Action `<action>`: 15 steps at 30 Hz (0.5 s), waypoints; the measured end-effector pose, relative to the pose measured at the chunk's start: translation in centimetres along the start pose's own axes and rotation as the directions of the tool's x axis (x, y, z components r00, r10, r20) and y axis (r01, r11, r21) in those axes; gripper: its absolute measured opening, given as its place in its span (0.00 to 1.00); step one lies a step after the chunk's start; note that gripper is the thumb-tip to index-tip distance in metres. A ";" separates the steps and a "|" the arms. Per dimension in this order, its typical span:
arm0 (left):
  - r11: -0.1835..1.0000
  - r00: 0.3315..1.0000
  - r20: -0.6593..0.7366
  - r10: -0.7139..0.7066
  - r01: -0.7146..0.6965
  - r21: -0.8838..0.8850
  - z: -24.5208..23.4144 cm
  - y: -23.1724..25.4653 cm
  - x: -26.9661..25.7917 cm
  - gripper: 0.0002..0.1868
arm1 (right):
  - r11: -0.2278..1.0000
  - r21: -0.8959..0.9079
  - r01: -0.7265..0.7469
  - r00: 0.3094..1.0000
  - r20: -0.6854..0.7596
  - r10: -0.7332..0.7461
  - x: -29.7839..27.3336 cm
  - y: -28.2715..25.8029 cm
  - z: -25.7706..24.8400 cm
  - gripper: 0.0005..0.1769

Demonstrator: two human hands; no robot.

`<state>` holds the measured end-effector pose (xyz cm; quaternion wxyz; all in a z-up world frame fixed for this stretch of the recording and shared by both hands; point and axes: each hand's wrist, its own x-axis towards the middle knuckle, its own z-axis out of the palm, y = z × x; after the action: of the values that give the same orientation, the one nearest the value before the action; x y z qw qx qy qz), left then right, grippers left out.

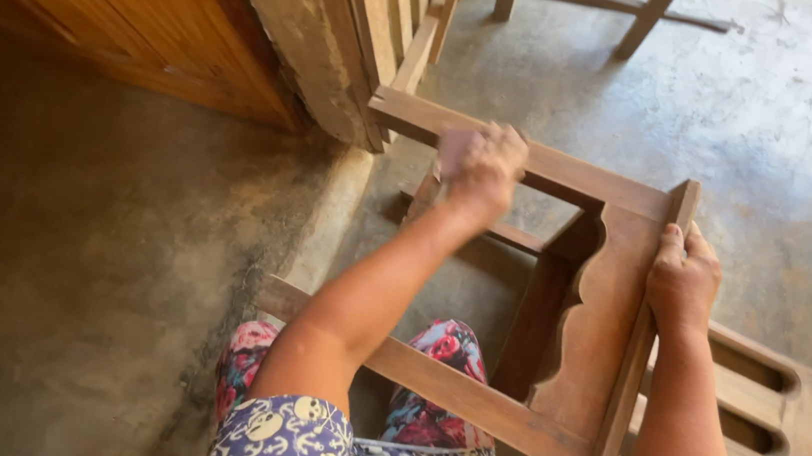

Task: The person sands a wooden chair frame with sandpaper.

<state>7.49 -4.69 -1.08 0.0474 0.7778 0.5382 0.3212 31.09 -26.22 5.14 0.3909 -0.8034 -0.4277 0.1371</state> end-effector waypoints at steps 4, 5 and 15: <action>0.957 0.995 0.022 0.102 -0.092 -0.276 -5.2 -2.0 1.2 0.10 | 0.992 0.068 -0.107 0.994 0.036 0.105 -0.4 -0.3 -0.3 0.22; 0.931 0.966 -0.239 -0.093 -0.001 -0.366 -8.2 -3.0 3.1 0.23 | 0.994 0.071 -0.083 0.996 0.023 0.081 -0.2 0.2 -0.1 0.22; 0.984 0.899 0.402 0.174 -0.168 -0.052 -4.7 0.0 0.0 0.26 | 0.994 0.067 -0.084 0.996 0.041 0.082 -0.3 -0.5 -0.3 0.23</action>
<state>4.89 -5.97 2.58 0.1357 0.8712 0.4437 0.1603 30.77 -26.41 5.72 0.4039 -0.8038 -0.3965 0.1833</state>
